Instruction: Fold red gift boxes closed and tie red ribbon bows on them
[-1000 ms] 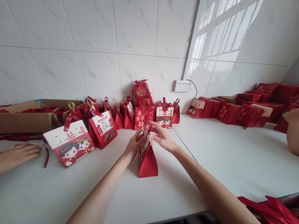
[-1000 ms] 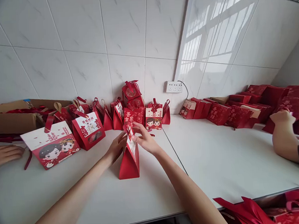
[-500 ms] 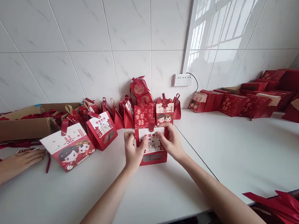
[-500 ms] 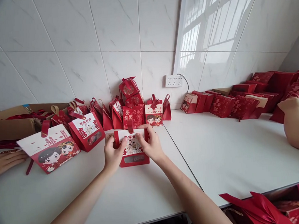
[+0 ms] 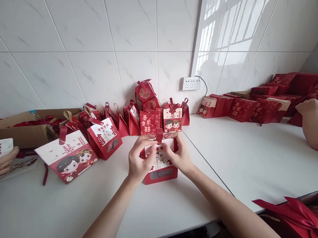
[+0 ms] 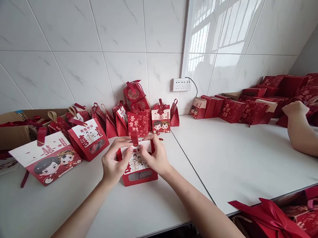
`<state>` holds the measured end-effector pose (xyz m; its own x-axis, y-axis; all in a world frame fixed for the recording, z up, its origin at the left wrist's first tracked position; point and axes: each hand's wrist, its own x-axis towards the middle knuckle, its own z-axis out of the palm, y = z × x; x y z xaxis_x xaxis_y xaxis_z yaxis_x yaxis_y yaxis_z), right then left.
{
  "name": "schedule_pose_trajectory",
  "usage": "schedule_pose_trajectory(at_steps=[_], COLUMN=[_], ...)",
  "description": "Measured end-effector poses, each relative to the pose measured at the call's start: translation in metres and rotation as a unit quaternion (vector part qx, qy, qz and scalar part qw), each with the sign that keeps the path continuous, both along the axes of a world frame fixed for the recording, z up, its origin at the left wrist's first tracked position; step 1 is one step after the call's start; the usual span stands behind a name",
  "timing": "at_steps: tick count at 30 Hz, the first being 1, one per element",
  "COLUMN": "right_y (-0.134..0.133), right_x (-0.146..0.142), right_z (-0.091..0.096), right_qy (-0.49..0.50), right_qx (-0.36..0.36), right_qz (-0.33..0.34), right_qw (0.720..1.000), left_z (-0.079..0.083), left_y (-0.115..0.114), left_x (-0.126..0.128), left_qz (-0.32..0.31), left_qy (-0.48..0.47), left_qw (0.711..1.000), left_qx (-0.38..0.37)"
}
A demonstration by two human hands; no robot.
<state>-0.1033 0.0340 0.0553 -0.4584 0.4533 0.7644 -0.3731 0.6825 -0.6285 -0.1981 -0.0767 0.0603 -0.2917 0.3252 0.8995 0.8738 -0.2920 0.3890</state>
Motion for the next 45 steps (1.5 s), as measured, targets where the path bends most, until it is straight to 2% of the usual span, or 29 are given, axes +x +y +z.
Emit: schedule_pose_trajectory(at_steps=[8,17,21,25,31,36,42,45], right_y=[-0.001,-0.001,-0.001,0.002,0.008,0.009,0.004,0.004], right_x=[0.000,-0.003,-0.002,0.002,0.008,0.009,0.008,0.003], right_z=[-0.002,-0.005,-0.005,-0.003,0.000,0.001,0.004,0.005], right_qy=[-0.003,0.005,0.038,0.074,0.031,0.025,-0.007,-0.016], right_qx=[0.004,0.014,0.099,0.202,0.280,0.279,0.213,0.223], right_qz=[-0.004,-0.029,-0.057,-0.114,-0.127,-0.133,-0.127,-0.131], right_qw=[1.000,0.999,0.993,0.970,0.951,0.951,0.969,0.966], left_z=[0.007,0.010,0.011,0.010,0.009,0.010,0.012,0.011], left_y=[-0.003,-0.002,-0.002,-0.002,-0.002,-0.002,-0.003,-0.003], left_x=[-0.005,0.003,0.006,0.007,0.006,0.006,0.007,0.005], left_qz=[0.003,-0.017,-0.018,-0.018,-0.009,0.001,0.010,0.031], left_qy=[0.061,-0.087,-0.097,-0.093,-0.083,-0.073,-0.087,-0.106], left_qw=[0.998,0.995,0.995,0.995,0.996,0.997,0.996,0.994], left_qx=[-0.004,-0.041,-0.029,-0.024,-0.030,-0.029,-0.030,-0.015])
